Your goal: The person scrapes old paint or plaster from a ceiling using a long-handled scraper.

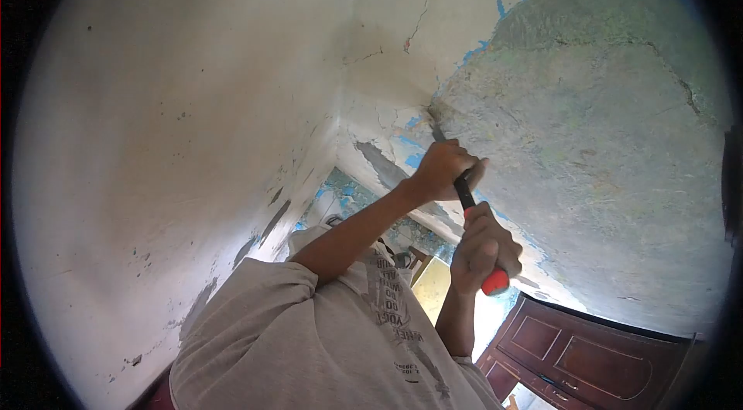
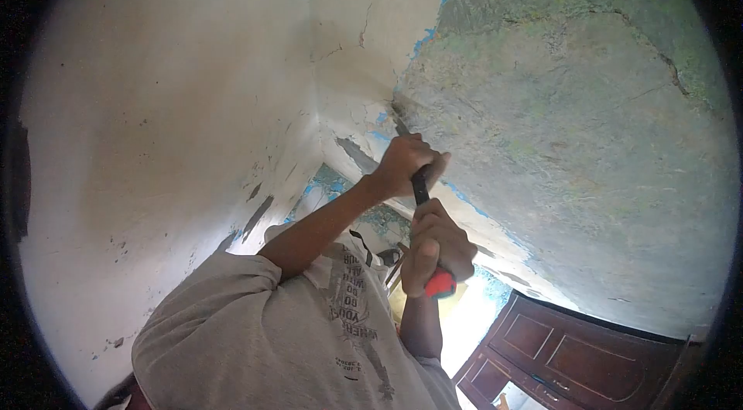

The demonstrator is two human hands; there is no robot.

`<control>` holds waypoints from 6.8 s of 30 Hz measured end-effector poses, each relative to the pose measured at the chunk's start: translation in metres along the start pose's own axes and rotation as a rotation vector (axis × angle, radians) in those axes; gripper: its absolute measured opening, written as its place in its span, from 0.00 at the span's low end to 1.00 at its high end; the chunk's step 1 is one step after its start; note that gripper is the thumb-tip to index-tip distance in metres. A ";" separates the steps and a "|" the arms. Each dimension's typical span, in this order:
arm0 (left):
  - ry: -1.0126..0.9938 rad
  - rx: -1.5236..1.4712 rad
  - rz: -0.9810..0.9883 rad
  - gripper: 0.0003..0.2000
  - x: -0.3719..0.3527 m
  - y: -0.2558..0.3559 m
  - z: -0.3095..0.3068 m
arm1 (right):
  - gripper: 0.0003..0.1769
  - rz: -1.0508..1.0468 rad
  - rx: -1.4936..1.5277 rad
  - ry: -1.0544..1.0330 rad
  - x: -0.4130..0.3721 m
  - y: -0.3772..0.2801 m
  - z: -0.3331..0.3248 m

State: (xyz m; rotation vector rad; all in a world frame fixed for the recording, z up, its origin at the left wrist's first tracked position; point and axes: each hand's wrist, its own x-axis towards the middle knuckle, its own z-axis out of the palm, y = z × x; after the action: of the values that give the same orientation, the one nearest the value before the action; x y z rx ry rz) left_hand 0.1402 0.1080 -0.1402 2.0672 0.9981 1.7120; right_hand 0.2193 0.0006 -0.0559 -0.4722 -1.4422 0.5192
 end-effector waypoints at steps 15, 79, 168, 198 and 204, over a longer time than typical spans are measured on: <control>0.028 0.059 0.008 0.22 -0.004 -0.012 -0.004 | 0.21 0.010 0.074 -0.003 -0.005 0.012 -0.003; -0.016 0.057 0.071 0.22 0.007 0.000 -0.008 | 0.23 -0.011 -0.003 0.010 -0.001 0.001 -0.007; 0.131 0.047 -0.044 0.16 -0.005 -0.016 0.009 | 0.20 0.086 -0.260 -0.352 -0.002 0.022 -0.033; 0.081 0.036 -0.026 0.19 -0.009 -0.027 0.001 | 0.26 0.072 -0.010 -0.183 0.004 0.023 -0.018; 0.130 0.063 -0.006 0.20 0.000 -0.014 0.000 | 0.24 -0.011 0.031 -0.231 0.004 0.021 -0.022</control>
State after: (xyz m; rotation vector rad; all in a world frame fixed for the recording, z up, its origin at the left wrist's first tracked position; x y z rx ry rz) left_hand 0.1354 0.1183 -0.1483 2.0101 1.1091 1.8554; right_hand 0.2408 0.0205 -0.0667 -0.3887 -1.6534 0.6020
